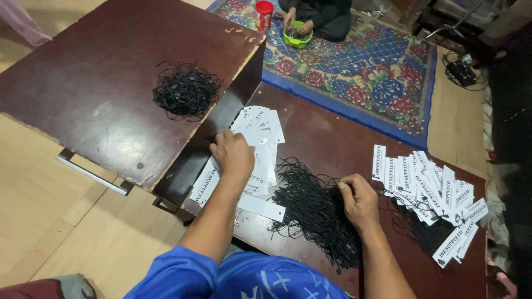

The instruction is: The person sits at a low table and repeatedly picks up small white paper strips and black cables. They attach the paper strips to the cables by hand and place the finished items into a pile on the right side of the table.

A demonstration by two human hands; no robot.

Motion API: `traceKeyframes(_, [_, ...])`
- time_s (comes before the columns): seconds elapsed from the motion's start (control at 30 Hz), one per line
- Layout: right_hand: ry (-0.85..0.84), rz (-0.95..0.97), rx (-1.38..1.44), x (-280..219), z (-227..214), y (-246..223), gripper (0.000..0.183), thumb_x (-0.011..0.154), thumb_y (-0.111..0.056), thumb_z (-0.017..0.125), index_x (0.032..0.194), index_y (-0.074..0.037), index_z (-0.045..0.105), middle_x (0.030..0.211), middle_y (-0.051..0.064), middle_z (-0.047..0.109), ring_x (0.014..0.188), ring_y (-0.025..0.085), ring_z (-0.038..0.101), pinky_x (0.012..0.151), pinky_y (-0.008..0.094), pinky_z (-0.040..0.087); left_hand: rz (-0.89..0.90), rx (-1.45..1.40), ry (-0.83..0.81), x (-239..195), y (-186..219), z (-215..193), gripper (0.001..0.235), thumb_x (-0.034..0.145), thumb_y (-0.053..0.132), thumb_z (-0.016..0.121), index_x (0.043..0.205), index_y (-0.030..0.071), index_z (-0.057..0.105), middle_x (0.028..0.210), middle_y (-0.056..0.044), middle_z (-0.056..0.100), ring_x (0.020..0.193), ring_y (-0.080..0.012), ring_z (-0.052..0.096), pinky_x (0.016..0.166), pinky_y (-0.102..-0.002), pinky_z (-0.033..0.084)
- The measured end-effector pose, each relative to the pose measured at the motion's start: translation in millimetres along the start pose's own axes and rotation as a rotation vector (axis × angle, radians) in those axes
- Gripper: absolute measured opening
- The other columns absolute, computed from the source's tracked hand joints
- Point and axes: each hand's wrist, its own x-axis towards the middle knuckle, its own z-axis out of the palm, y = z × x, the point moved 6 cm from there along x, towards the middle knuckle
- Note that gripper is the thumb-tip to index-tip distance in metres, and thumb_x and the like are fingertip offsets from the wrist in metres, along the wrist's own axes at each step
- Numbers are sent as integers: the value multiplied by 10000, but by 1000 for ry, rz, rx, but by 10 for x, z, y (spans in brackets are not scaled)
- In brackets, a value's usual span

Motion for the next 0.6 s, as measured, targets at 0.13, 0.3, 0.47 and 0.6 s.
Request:
traceKeyframes(0.13, [-8,1,-7,9,15,-9,113,982,-125,687,881,-88,721,821,104,734,821,340,716,759,436,557,-21,-25,-61,52,-1,39,265,777,206,840,902,27,689,928,-154,604,927,-345,557,764,-487,382])
traceKeyframes(0.3, [-7,16,4,14,0,1,98,979,-126,691,895,-90,728,806,100,724,792,328,709,734,432,552,46,-111,115,21,24,-69,129,810,115,792,835,35,695,807,-112,570,786,-325,585,676,-450,414])
traceKeyframes(0.47, [-5,15,4,16,9,-22,107,982,-142,690,895,-91,728,809,100,727,788,335,710,727,433,554,91,-168,268,32,4,-102,95,835,69,716,773,75,645,697,-95,551,668,-318,608,576,-431,447])
traceKeyframes(0.6, [-16,9,23,31,2,-22,123,989,-145,678,893,-92,733,781,93,713,761,327,703,726,428,553,-20,-564,-40,16,310,-563,284,939,-27,529,1215,-14,594,1044,-274,679,1025,-480,677,831,-544,539])
